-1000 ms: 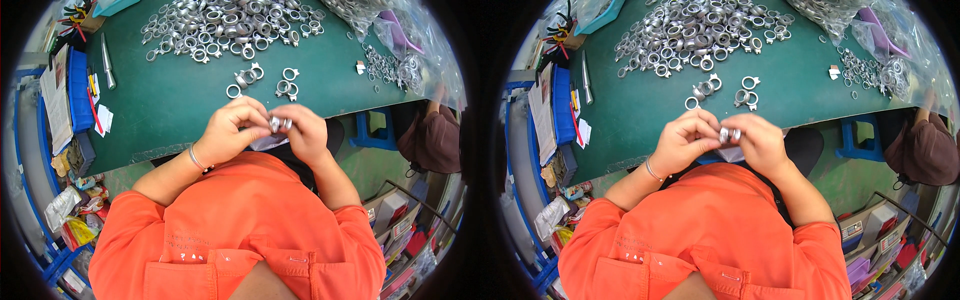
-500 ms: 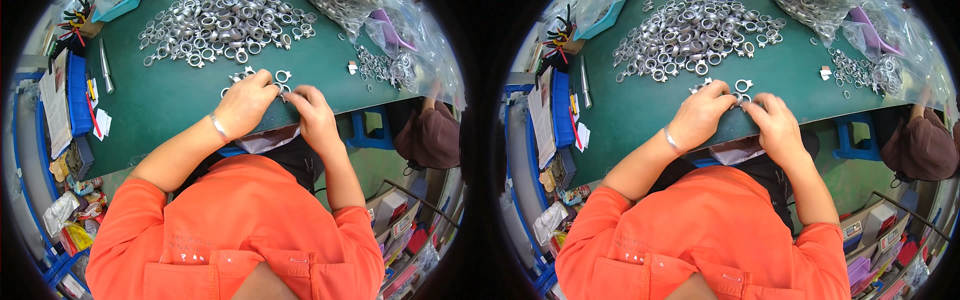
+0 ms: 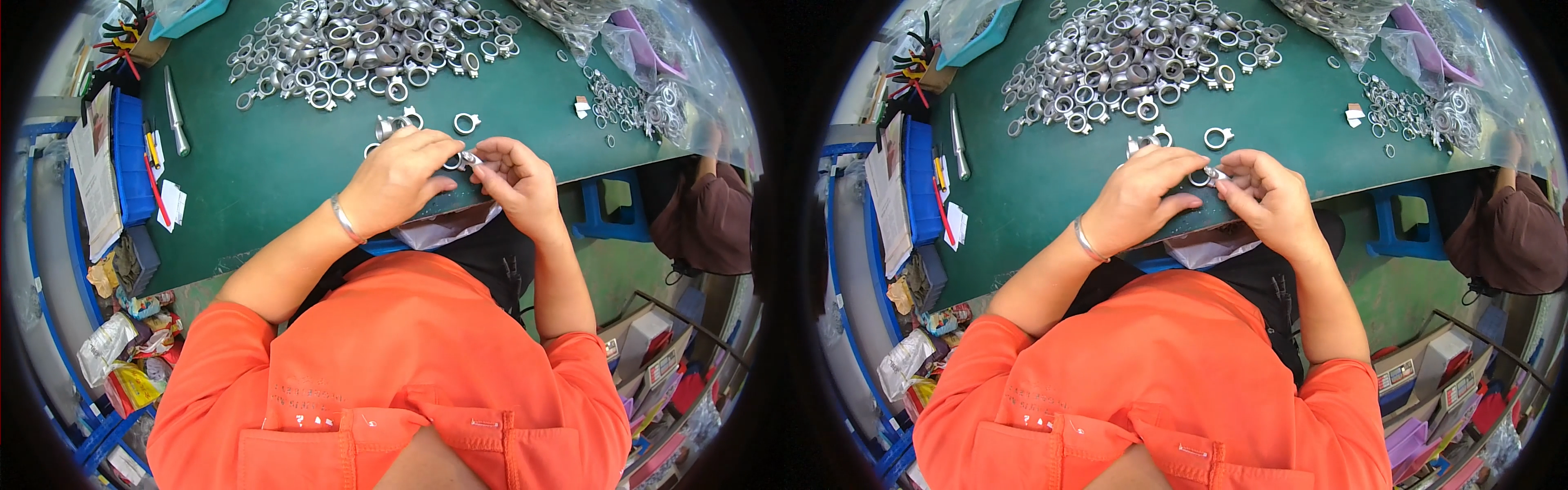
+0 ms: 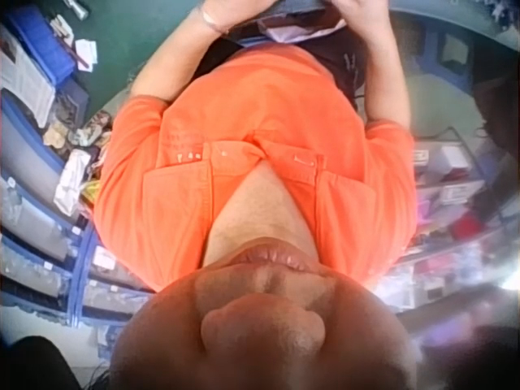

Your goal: The person assembles metal components by picking up metal rings and small metal inserts from the table, fitting them together by hand, and placing the assembled pieces into a pouch.

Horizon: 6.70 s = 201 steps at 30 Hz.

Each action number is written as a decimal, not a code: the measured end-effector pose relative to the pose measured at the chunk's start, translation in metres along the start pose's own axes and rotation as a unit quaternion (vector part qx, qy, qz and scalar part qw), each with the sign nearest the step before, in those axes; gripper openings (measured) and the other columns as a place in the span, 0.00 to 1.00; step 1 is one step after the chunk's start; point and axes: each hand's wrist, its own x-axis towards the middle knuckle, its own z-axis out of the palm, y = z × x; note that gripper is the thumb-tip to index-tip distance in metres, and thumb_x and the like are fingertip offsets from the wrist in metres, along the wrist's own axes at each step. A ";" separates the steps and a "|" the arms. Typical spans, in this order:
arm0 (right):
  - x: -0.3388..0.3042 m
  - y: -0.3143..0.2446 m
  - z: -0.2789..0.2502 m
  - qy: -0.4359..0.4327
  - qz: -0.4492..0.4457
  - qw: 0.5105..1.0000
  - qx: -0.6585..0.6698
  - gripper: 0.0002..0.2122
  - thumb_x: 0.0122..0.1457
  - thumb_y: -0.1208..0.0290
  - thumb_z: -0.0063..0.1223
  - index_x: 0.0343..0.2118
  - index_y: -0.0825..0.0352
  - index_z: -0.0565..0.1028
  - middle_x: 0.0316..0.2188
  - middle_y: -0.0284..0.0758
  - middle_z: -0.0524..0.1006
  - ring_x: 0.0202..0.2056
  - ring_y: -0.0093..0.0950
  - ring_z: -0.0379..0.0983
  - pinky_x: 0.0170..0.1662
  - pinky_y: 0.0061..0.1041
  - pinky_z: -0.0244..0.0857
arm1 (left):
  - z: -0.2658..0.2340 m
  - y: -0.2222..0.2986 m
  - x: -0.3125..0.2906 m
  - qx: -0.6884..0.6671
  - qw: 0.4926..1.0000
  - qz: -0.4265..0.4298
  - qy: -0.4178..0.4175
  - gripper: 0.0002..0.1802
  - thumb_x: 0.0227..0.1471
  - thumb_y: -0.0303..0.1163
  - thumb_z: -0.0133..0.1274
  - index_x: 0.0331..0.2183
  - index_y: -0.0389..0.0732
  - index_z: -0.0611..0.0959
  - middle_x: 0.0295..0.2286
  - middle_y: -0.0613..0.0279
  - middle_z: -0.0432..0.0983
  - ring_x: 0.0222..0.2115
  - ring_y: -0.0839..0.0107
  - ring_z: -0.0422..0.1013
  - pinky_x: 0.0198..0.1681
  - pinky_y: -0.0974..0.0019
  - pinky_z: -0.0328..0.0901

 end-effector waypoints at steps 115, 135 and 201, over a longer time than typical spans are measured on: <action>0.017 -0.013 0.032 -0.142 -0.003 0.950 0.279 0.09 0.52 0.89 0.52 0.35 0.72 0.72 0.42 0.38 0.72 0.43 0.25 0.71 0.46 0.25 0.69 | -0.029 0.007 -0.041 -0.119 0.980 -0.104 0.122 0.07 0.40 0.15 0.61 0.24 0.37 0.81 0.28 0.61 0.77 0.30 0.71 0.74 0.35 0.71 0.70; -0.016 -0.001 0.026 -0.147 0.110 0.920 0.346 0.11 0.56 0.84 0.51 0.44 0.75 0.73 0.37 0.37 0.76 0.36 0.24 0.74 0.39 0.23 0.72 | -0.007 0.026 -0.040 -0.404 0.895 -0.184 0.047 0.19 0.42 0.14 0.61 0.37 0.32 0.73 0.39 0.58 0.65 0.35 0.71 0.73 0.38 0.68 0.73; 0.002 -0.008 0.022 0.006 -0.192 0.972 -0.133 0.06 0.48 0.79 0.60 0.30 0.67 0.76 0.36 0.35 0.73 0.35 0.29 0.70 0.38 0.27 0.64 | -0.019 0.006 -0.052 -0.284 0.932 -0.211 0.075 0.06 0.44 0.16 0.59 0.27 0.33 0.79 0.33 0.59 0.72 0.34 0.73 0.73 0.38 0.70 0.70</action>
